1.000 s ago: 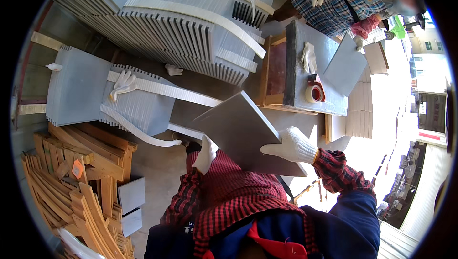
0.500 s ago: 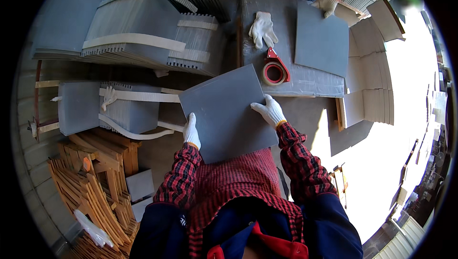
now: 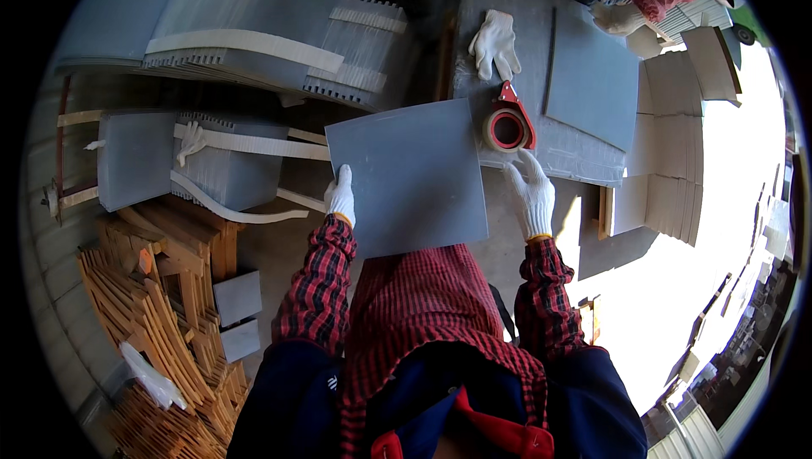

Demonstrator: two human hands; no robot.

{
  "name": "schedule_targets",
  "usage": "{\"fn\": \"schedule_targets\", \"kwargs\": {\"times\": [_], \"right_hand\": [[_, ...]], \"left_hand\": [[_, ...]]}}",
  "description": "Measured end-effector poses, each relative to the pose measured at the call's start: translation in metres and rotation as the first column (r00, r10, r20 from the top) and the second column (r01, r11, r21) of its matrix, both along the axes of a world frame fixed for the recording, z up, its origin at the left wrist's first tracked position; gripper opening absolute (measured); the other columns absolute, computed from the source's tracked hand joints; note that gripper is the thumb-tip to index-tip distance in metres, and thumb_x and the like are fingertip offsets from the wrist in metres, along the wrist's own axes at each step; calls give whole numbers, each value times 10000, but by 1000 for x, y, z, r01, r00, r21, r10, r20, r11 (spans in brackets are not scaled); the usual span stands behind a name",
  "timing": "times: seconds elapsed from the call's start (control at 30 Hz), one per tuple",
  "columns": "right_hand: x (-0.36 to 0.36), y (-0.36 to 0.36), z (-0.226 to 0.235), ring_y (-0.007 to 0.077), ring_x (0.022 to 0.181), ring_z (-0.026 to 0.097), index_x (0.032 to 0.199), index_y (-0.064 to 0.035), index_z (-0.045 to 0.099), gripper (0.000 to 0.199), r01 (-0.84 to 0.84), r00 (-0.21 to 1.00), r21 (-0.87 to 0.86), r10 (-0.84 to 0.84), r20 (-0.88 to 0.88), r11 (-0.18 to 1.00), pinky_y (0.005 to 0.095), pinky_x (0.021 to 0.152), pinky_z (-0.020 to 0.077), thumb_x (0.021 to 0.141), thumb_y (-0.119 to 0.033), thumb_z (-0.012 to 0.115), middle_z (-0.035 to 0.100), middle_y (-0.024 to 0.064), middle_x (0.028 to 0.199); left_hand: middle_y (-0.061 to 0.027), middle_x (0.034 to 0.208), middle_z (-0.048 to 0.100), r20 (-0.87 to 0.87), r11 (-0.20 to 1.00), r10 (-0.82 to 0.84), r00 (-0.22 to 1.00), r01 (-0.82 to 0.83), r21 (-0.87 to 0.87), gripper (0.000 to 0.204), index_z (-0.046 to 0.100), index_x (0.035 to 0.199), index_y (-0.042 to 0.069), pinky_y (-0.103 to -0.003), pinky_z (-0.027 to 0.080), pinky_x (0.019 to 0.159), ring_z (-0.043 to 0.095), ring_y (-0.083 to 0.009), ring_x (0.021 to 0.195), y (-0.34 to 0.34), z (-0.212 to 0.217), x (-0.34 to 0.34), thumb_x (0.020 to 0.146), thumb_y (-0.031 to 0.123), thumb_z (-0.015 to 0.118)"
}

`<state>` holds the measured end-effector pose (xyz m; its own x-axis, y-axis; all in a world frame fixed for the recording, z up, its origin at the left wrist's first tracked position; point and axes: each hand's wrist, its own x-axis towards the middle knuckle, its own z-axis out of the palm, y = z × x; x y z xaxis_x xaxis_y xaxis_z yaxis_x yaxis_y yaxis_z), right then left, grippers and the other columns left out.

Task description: The person picks up gray panels and places them on a workbench, then folds and tapes cardboard pieces into box shapes. They handle panels and boxes one at a time, using a tape dispenser to seal edges while a coworker assists nearby.

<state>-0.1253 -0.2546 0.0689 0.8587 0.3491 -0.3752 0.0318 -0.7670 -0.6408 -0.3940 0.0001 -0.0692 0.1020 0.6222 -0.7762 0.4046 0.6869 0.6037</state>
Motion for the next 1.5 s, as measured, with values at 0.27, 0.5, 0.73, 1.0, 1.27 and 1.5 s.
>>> {"fn": "schedule_targets", "kwargs": {"times": [0.27,0.5,0.73,1.0,1.27,1.5], "right_hand": [[81,40,-68,431,997,681,1109,-91,684,457,114,989,-443,-59,137,889,510,864,546,770,-398,694,703,220,1093],[74,-21,-59,425,915,694,1066,-86,713,434,149,985,-325,-110,134,934,482,827,537,751,-375,639,725,226,931],[68,-143,-53,316,819,710,1086,-36,716,414,248,959,-261,-198,202,933,408,793,539,759,-288,680,717,179,863],[157,-164,-50,355,967,658,1103,-142,705,281,-208,942,-250,263,209,945,444,828,526,836,-225,678,681,135,1029],[195,-179,-55,345,995,656,1113,-163,703,295,-313,899,-291,381,215,904,443,840,525,828,-238,702,685,128,1056],[222,-168,-27,353,1109,639,1245,-161,655,480,-365,843,-458,496,207,811,448,919,528,789,-277,749,664,135,1205]], "left_hand": [[-162,1112,714,-235,980,-166,958,187,70,707,644,1231,-34,-384,535,852,686,-282,960,19,13,20,945,611,601],[-185,1138,708,-171,989,-142,975,148,24,740,645,1229,-35,-402,531,870,685,-305,993,14,12,39,935,642,588],[-215,1215,681,-200,986,-152,968,163,37,811,620,1282,-32,-433,501,955,649,-363,1112,-1,1,81,925,693,549],[-170,1340,614,-122,999,-23,992,18,-43,854,491,1434,0,-428,501,999,618,-307,1183,-29,6,103,930,685,561],[-166,1408,563,1,978,168,986,-167,-122,783,453,1466,8,-475,499,1025,586,-310,1230,-89,29,142,986,623,521],[-134,1380,574,212,977,198,957,-174,-126,642,468,1447,22,-426,478,1037,580,-266,1221,-102,25,133,1029,506,524]]}}
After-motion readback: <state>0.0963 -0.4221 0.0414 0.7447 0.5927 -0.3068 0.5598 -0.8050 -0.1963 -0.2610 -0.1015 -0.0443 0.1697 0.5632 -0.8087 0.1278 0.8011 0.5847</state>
